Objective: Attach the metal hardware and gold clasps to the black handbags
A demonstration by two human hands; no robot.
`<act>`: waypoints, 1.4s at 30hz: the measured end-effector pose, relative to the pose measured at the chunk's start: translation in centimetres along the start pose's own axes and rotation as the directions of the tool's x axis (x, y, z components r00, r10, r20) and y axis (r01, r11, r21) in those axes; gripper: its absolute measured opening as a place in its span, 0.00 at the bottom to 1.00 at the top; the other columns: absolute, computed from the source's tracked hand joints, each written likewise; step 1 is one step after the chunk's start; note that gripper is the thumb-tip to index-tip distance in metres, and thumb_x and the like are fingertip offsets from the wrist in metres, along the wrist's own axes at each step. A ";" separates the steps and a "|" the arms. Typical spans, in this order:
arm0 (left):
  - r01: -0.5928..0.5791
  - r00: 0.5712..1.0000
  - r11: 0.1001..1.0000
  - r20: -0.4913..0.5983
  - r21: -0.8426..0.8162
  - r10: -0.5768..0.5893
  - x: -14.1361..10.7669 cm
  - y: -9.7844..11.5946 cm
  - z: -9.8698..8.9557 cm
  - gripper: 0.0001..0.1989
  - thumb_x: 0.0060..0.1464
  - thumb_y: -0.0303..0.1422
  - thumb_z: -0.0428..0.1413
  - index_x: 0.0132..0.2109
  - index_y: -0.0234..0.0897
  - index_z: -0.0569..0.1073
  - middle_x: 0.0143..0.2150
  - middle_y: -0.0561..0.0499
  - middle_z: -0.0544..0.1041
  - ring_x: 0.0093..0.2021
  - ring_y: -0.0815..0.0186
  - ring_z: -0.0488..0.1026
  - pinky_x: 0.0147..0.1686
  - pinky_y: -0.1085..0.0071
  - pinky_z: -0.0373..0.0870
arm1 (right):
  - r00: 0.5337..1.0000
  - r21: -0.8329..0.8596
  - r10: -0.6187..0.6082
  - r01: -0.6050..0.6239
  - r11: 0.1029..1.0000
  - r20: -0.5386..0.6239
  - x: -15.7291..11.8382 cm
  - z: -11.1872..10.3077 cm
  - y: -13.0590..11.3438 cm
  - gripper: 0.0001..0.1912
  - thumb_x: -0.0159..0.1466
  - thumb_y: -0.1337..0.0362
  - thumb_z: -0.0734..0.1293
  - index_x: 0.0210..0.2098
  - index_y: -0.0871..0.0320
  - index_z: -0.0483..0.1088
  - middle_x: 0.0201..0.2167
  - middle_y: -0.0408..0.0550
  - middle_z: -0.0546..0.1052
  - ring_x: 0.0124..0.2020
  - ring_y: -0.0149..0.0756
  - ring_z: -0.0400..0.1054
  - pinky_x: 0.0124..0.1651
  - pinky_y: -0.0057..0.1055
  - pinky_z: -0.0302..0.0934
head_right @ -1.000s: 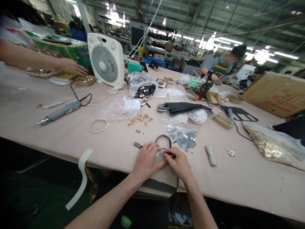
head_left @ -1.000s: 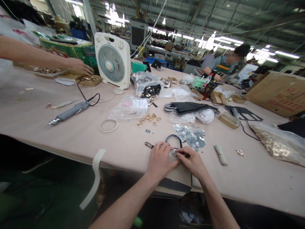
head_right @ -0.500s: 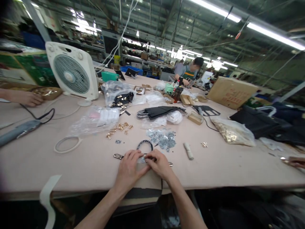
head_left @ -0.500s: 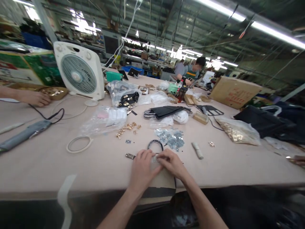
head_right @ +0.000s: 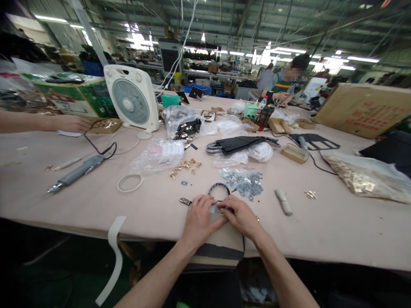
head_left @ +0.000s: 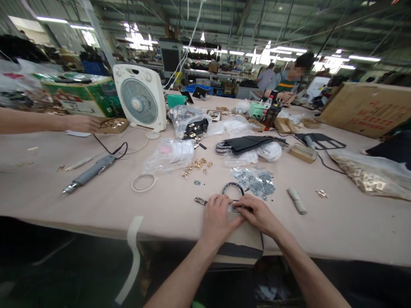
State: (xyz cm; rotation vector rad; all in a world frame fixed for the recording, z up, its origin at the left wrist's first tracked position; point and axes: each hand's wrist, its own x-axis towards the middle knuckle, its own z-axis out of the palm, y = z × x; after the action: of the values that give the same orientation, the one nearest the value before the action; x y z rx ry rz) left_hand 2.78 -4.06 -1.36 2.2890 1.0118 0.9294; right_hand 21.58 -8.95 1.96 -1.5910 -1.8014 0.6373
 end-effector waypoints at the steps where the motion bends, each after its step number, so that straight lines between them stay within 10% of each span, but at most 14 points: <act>1: 0.001 1.000 1.000 0.000 -0.005 -0.001 0.0 0.0 0.0 0.26 0.53 0.43 0.70 0.55 0.43 0.73 0.57 0.46 0.76 0.62 0.50 0.67 0.62 0.50 0.67 | 1.000 -0.008 -0.015 0.015 1.000 0.019 0.1 -0.2 -0.1 0.10 0.70 0.67 0.67 0.45 0.51 0.80 0.41 0.48 0.79 0.45 0.41 0.73 0.51 0.37 0.65; 24: -0.031 0.999 0.990 0.010 -0.139 0.032 0.6 -0.7 -1.1 0.16 0.57 0.25 0.60 0.53 0.42 0.77 0.56 0.48 0.78 0.59 0.56 0.69 0.63 0.53 0.69 | 0.996 0.069 -0.057 0.052 0.996 0.073 0.6 -0.6 0.9 0.09 0.71 0.63 0.67 0.45 0.52 0.81 0.39 0.49 0.79 0.43 0.40 0.73 0.50 0.37 0.66; 36: -0.036 0.999 0.997 0.021 -0.068 0.038 0.9 -0.6 -0.7 0.16 0.58 0.25 0.56 0.52 0.43 0.77 0.55 0.47 0.78 0.58 0.52 0.70 0.61 0.49 0.70 | 0.993 0.042 0.054 -0.050 0.998 -0.109 -0.9 1.1 0.1 0.12 0.70 0.63 0.67 0.50 0.49 0.81 0.39 0.47 0.77 0.43 0.40 0.72 0.50 0.38 0.67; 39: -0.066 0.998 0.997 0.023 -0.049 0.067 1.1 -1.2 -0.2 0.15 0.60 0.26 0.56 0.52 0.43 0.77 0.56 0.47 0.79 0.59 0.51 0.70 0.61 0.48 0.70 | 0.962 0.198 0.141 -0.095 0.976 -0.234 -1.4 1.0 0.5 0.15 0.68 0.57 0.69 0.53 0.50 0.78 0.40 0.47 0.78 0.38 0.38 0.72 0.44 0.36 0.69; 42: -0.076 0.997 0.996 0.026 -0.049 0.077 1.2 -1.7 0.1 0.15 0.61 0.28 0.55 0.53 0.43 0.78 0.56 0.47 0.79 0.60 0.51 0.70 0.62 0.47 0.69 | 0.822 0.363 0.323 -0.154 0.919 -0.469 -2.1 -0.4 2.8 0.21 0.69 0.50 0.67 0.55 0.55 0.75 0.35 0.46 0.77 0.30 0.36 0.69 0.35 0.34 0.68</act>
State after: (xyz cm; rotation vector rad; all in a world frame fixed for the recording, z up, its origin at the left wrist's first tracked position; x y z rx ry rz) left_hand 2.69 -2.12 -2.05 2.3085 0.8866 0.9391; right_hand 23.85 -10.60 -0.07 -1.5906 -1.0502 0.5030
